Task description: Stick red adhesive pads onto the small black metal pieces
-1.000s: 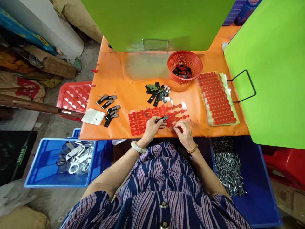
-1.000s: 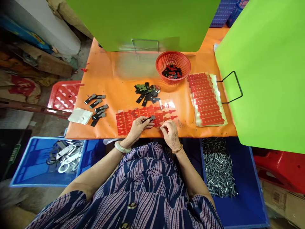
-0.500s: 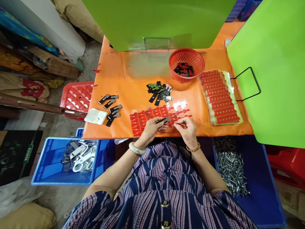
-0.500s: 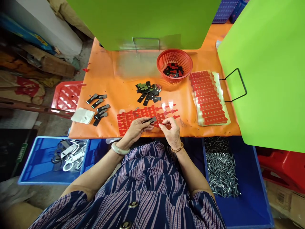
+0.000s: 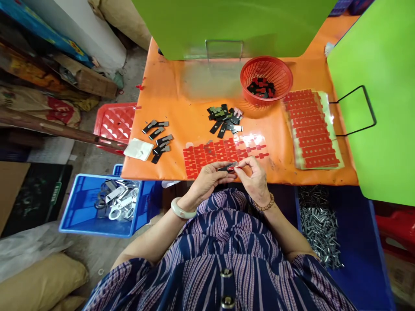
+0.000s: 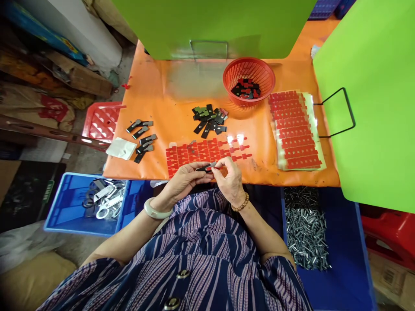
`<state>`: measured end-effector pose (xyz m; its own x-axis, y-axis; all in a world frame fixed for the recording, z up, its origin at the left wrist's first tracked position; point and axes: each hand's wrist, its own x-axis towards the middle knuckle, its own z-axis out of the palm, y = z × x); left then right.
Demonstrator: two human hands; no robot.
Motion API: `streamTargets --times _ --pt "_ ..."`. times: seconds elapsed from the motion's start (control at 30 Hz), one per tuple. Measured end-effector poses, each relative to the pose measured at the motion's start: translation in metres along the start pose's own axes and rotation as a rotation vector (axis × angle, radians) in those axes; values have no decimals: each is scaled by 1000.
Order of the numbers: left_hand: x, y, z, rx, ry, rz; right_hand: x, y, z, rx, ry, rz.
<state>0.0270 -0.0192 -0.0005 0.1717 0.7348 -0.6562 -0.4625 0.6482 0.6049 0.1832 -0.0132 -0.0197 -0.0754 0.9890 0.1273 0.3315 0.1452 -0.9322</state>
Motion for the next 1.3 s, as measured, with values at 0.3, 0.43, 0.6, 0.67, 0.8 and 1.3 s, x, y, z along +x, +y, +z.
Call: streamTargets --times 0.3,0.43,0.6,0.67,0.8,1.3 --pt "-1 0 2 2 -35 -3 -2 -2 0 -31 -9 -35" --pt "-2 1 0 12 -48 -8 -2 -3 -1 -34 -40 -28" --pt "-1 1 -1 37 -46 -7 -2 -3 -1 -34 -52 -20" --pt "0 0 -2 42 -46 -6 -2 -3 -1 -34 -54 -14" --pt "0 0 -2 40 -48 -4 -2 -3 -1 -29 -58 -12" --pt "-2 1 -1 20 -34 -7 -2 0 1 -37 -66 -34"
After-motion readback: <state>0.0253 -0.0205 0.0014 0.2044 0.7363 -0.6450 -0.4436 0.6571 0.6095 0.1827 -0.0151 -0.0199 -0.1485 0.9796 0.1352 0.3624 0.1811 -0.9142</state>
